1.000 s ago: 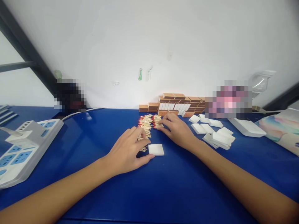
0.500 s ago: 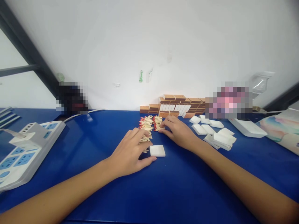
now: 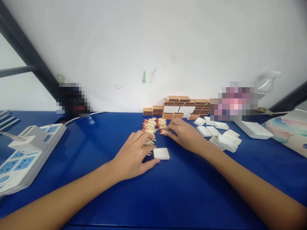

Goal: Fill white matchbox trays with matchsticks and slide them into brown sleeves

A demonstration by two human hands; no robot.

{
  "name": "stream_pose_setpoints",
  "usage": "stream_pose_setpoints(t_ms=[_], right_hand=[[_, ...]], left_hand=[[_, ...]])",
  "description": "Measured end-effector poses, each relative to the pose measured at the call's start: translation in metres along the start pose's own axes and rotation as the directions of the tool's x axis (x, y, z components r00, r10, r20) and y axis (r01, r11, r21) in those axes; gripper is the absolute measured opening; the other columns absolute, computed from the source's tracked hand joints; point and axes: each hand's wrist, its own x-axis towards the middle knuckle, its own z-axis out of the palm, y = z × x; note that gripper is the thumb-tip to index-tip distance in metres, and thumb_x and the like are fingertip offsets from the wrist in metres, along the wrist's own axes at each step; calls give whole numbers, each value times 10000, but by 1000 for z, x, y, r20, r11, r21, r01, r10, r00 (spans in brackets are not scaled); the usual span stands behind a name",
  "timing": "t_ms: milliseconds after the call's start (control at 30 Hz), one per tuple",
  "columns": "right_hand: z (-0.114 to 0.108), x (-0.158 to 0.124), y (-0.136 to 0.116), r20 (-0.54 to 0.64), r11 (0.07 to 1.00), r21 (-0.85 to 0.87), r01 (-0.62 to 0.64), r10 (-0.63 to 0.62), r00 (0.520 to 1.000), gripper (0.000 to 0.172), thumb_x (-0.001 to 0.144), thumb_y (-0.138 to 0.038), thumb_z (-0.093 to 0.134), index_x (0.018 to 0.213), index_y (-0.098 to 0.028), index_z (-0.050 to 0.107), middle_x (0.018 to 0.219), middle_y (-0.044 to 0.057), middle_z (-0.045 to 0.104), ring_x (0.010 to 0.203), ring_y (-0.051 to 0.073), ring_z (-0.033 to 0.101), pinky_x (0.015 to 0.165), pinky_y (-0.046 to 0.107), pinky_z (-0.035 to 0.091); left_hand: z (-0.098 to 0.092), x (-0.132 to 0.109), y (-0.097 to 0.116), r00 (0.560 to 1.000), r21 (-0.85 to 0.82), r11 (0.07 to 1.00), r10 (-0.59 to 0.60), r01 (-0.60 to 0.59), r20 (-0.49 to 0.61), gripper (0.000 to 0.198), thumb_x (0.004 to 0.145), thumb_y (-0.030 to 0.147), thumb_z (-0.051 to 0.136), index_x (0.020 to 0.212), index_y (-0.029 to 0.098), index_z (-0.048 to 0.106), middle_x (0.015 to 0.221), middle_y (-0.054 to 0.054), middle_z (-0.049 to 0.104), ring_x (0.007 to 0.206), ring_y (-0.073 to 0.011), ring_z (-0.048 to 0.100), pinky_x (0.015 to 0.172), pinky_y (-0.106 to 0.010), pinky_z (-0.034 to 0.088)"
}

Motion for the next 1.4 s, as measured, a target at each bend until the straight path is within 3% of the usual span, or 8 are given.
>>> stream_pose_setpoints(t_ms=[233,533,1000,1400], right_hand=[[-1,-1,-1,15,1000,12,-1,1,1000,243,1058,-323,538,904,-202,683,974,105,619,925,261,611,853,413,517],[-11,-7,7,131,982,132,-132,114,985,225,1002,-379,643,862,-203,630,946,84,644,905,249,617,769,362,482],[-9,-14,2,110,998,-12,-65,66,992,160,1046,-324,583,934,-209,593,998,101,644,975,278,622,833,388,498],[-6,-16,1,127,993,-117,-22,37,991,216,1082,-326,504,961,-177,604,1021,144,646,961,293,612,842,409,501]], left_hand=[[-1,-1,1,1000,4,1000,7,-7,2,312,936,435,735,1133,193,750,1270,-138,643,1187,-320,569,944,-497,488],[-3,0,1,1000,3,1000,12,-12,7,296,946,425,721,1119,186,747,1261,-140,646,1181,-324,574,928,-492,486],[-3,-1,0,1000,-3,1000,19,-19,-7,285,938,411,733,1113,187,749,1260,-137,651,1179,-325,582,935,-499,491],[-3,0,0,1000,-5,1000,15,-15,4,283,953,414,714,1123,191,742,1267,-139,652,1197,-325,574,951,-498,479]])
